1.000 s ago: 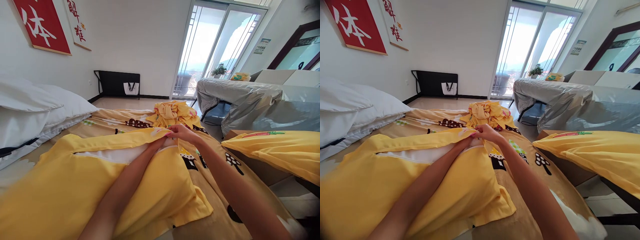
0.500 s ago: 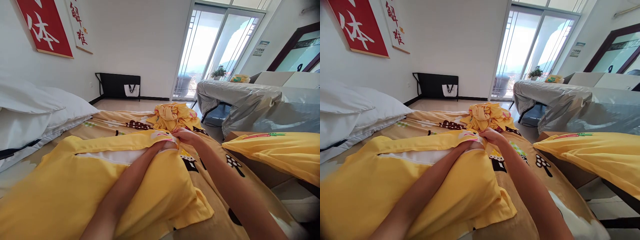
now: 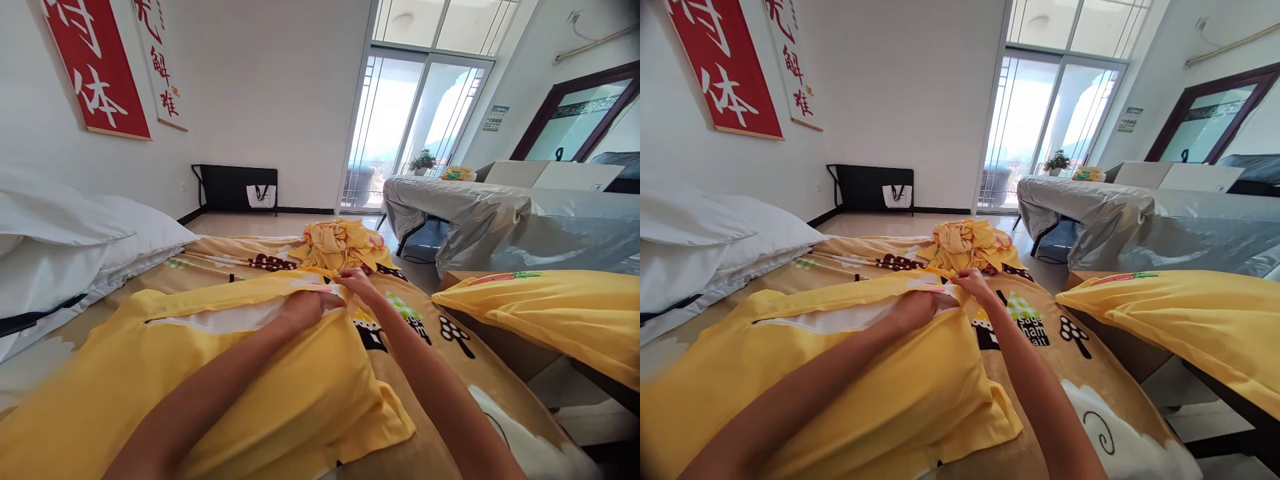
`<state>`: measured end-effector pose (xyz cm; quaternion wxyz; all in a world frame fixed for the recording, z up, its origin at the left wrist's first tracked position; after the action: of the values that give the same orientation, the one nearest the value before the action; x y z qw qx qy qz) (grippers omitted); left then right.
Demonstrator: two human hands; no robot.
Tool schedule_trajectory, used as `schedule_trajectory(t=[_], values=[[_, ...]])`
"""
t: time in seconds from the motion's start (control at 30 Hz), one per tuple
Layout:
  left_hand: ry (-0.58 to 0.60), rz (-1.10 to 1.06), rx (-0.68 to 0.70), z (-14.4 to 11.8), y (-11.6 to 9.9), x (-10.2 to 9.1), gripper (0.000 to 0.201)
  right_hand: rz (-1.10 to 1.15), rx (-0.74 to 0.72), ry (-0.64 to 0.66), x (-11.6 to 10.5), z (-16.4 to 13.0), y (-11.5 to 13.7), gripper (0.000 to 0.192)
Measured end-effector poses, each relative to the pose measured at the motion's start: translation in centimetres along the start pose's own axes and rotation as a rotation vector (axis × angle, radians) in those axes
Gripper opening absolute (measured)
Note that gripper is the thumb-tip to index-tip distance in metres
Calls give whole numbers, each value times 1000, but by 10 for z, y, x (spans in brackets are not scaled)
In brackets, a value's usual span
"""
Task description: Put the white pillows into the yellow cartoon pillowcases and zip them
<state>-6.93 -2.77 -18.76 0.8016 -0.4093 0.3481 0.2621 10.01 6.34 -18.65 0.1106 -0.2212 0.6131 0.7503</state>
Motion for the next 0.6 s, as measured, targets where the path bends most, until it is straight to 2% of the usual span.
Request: schedule_trajectory(t=[0.1, 0.2, 0.27, 0.33, 0.47, 0.53, 0.6], values=[[-35, 170, 86, -12, -15, -20, 29, 69, -47, -74, -1, 2, 7, 33], [-43, 394, 179, 1, -25, -34, 34, 142, -60, -140, 0, 7, 16, 33], [61, 444, 228, 11, -29, -37, 27, 178, -50, -201, -3, 12, 19, 33], [219, 450, 306, 9, -36, -39, 26, 217, -34, -271, -8, 18, 21, 35], [459, 506, 432, -29, -54, -51, 20, 320, -26, -365, -15, 28, 22, 38], [496, 489, 403, -47, -60, -64, 23, 374, -46, -376, -13, 29, 25, 41], [520, 385, 313, -54, -62, -79, 29, 419, -86, -374, -10, 28, 32, 43]])
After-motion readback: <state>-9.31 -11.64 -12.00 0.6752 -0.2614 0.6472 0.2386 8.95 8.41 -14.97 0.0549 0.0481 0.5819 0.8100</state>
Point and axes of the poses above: each hand's wrist, its own z-axis towards the middle knuckle, its own x-axis out of the palm, y = z × x, the point moved 1 cm from there along z, towards the middle knuckle, and after that the axes turned 9 degrees about -z, right-handed, at the moved point
